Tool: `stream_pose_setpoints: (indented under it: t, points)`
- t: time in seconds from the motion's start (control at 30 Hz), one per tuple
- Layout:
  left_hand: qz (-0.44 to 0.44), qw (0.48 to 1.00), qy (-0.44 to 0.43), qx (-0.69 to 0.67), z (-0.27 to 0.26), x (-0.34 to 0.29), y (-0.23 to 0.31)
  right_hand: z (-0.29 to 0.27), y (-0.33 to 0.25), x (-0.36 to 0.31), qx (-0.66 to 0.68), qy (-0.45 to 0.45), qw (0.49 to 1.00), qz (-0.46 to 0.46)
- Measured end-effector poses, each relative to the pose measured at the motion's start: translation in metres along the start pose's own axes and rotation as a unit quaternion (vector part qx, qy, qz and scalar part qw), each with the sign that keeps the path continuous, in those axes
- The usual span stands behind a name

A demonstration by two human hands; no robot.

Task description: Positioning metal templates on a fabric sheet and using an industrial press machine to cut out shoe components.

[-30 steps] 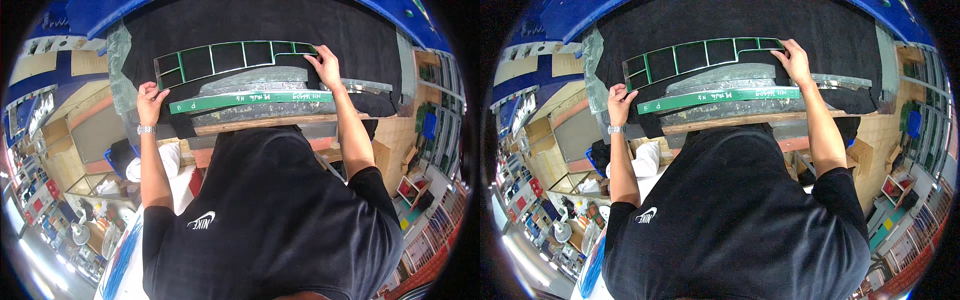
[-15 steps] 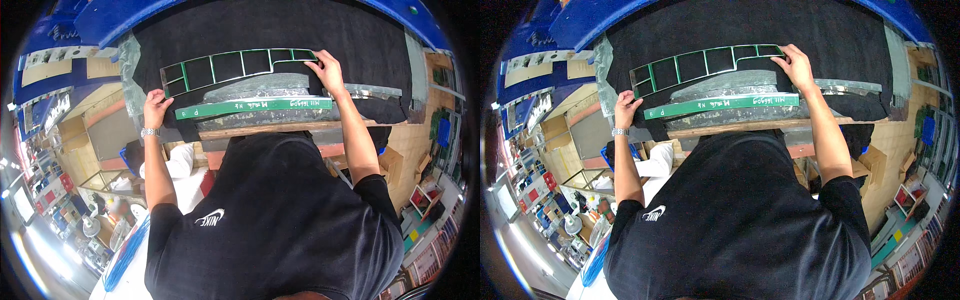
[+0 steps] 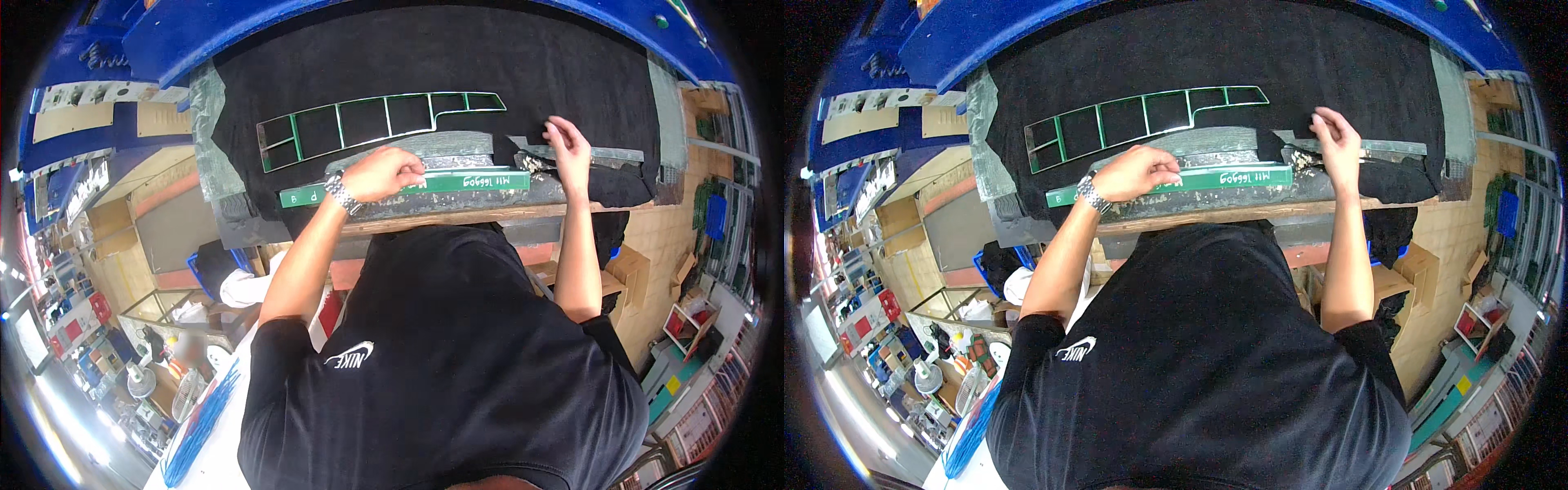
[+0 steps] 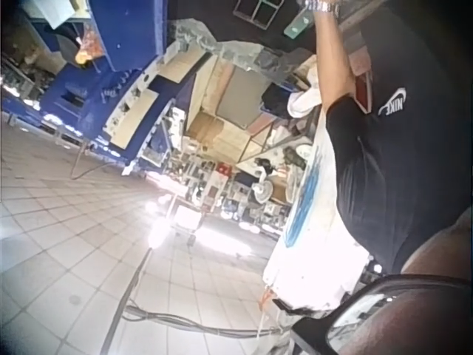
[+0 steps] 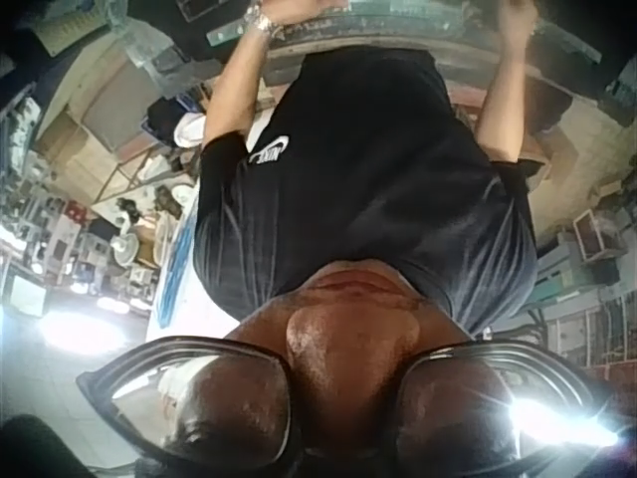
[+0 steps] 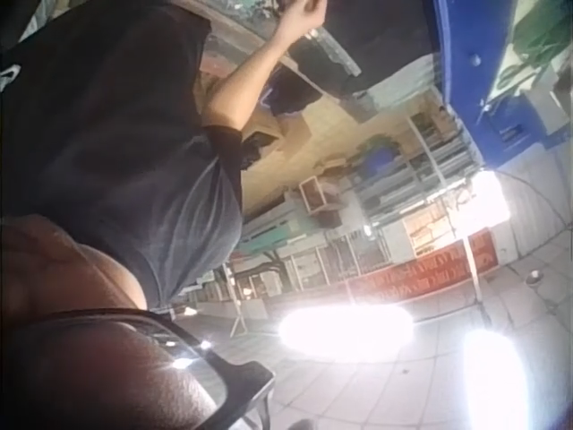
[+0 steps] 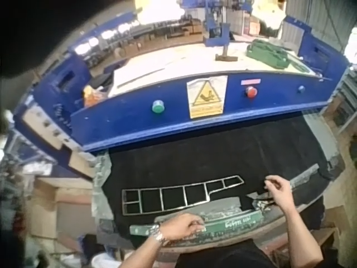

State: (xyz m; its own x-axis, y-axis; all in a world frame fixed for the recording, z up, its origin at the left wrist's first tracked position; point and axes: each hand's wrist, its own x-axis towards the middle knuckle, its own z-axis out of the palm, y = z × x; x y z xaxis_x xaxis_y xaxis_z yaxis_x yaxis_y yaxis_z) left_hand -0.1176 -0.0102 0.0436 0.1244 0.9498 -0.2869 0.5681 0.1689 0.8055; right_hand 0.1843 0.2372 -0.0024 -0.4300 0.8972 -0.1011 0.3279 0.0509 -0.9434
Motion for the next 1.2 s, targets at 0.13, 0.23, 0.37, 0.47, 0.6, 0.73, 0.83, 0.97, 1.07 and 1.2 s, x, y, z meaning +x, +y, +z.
stream_pose_setpoints:
  t: [0.13,0.23,0.37,0.47,0.6,0.73,0.83,0.97,1.07,1.2]
  points:
    - [-0.011,0.993,-0.024,-0.115,0.004,-0.003,0.010,-0.027,0.015,-0.040,-0.005,0.130,0.991,0.026]
    - [-0.031,0.987,0.005,-0.156,-0.016,-0.011,0.046,-0.022,-0.012,-0.076,-0.036,0.178,0.983,-0.015]
    - [-0.021,0.971,0.072,-0.227,-0.038,-0.015,0.087,-0.004,-0.048,-0.084,-0.030,0.217,0.961,-0.168]
    - [-0.025,0.958,0.099,-0.267,-0.048,-0.016,0.102,0.022,-0.083,-0.082,0.072,0.125,0.981,-0.132]
    - [0.015,0.917,0.163,-0.363,-0.056,-0.017,0.103,0.059,-0.109,-0.073,0.260,0.027,0.960,-0.101]
    - [0.057,0.870,0.208,-0.444,-0.055,-0.018,0.110,0.096,-0.135,-0.076,0.303,-0.084,0.943,-0.112]
    - [0.083,0.854,0.196,-0.474,-0.057,-0.021,0.102,0.108,-0.163,-0.074,0.250,-0.014,0.949,-0.189]
    - [0.081,0.824,0.209,-0.520,-0.067,-0.038,0.101,0.076,-0.161,-0.034,-0.197,0.129,0.780,-0.580]
    - [0.056,0.850,0.201,-0.483,-0.078,-0.039,0.102,0.065,-0.171,-0.022,-0.327,0.056,0.666,-0.668]
    - [-0.009,0.892,0.164,-0.420,-0.085,-0.038,0.101,0.076,-0.199,-0.021,-0.405,0.027,0.560,-0.722]
